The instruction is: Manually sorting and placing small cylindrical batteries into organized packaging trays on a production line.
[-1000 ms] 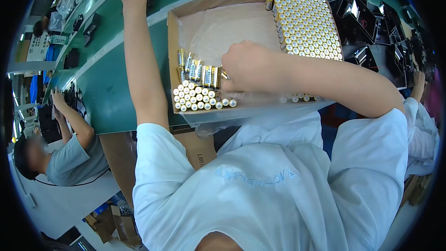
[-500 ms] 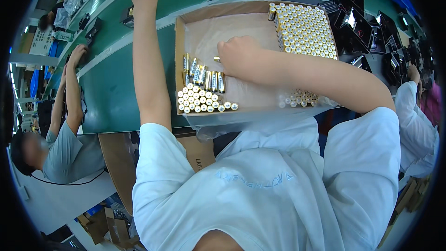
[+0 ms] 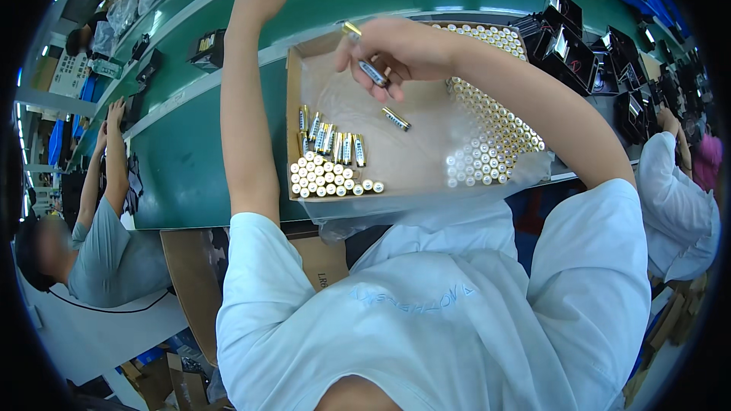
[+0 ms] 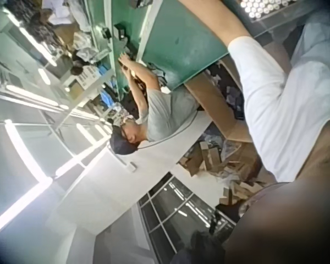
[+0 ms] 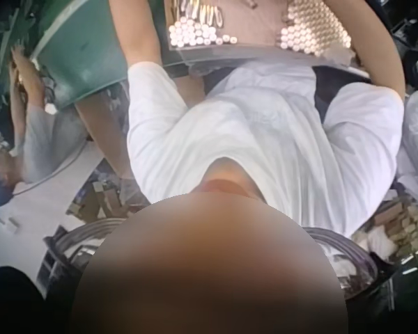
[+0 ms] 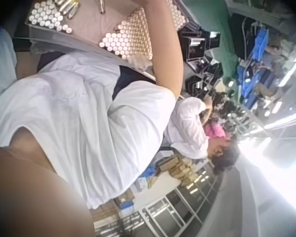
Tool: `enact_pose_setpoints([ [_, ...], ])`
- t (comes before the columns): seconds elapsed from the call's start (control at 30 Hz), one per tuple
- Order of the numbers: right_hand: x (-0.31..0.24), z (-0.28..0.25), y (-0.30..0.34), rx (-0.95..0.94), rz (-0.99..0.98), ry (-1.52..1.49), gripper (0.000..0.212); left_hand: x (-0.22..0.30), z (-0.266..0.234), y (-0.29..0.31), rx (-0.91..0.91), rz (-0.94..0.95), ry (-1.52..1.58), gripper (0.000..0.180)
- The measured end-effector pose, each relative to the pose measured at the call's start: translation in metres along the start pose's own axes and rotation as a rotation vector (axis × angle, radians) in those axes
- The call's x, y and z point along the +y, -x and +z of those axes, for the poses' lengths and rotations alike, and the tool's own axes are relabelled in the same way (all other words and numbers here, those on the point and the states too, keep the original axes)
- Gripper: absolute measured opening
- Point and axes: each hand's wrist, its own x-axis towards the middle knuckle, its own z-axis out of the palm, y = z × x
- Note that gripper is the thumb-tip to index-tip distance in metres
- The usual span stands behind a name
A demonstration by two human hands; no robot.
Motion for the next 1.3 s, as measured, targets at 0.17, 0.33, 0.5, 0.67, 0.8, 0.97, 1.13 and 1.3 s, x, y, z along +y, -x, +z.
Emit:
enact_pose_setpoints([
  [0.17,0.006,0.006,0.014,0.109,0.155,0.019,0.023,-0.004,0.004,0.000,-0.041,0.068,0.049,0.014],
  [0.33,0.007,0.005,0.021,0.133,0.233,-0.150,0.031,-0.009,0.002,0.000,-0.091,0.046,0.025,0.016],
  [0.5,0.005,0.013,0.028,0.215,0.193,-0.352,0.035,-0.014,0.014,0.004,-0.106,-0.002,-0.004,0.022],
  [0.67,0.008,0.013,0.031,0.243,0.123,-0.467,0.036,0.012,-0.006,0.018,-0.070,-0.032,0.012,0.017],
  [0.8,0.013,0.006,0.032,0.230,0.118,-0.540,0.037,0.013,-0.005,0.019,-0.090,-0.044,0.020,0.019],
  [0.97,0.018,0.009,0.034,0.221,0.174,-0.229,0.036,0.014,-0.005,0.020,-0.105,-0.061,0.023,0.019],
  [1.13,0.006,0.022,0.034,0.204,0.238,-0.238,0.034,0.009,-0.002,0.021,-0.124,-0.088,0.019,0.020],
  [1.3,0.024,0.017,0.033,0.160,0.074,-0.293,0.027,0.006,0.001,0.020,-0.123,-0.069,0.009,0.022],
])
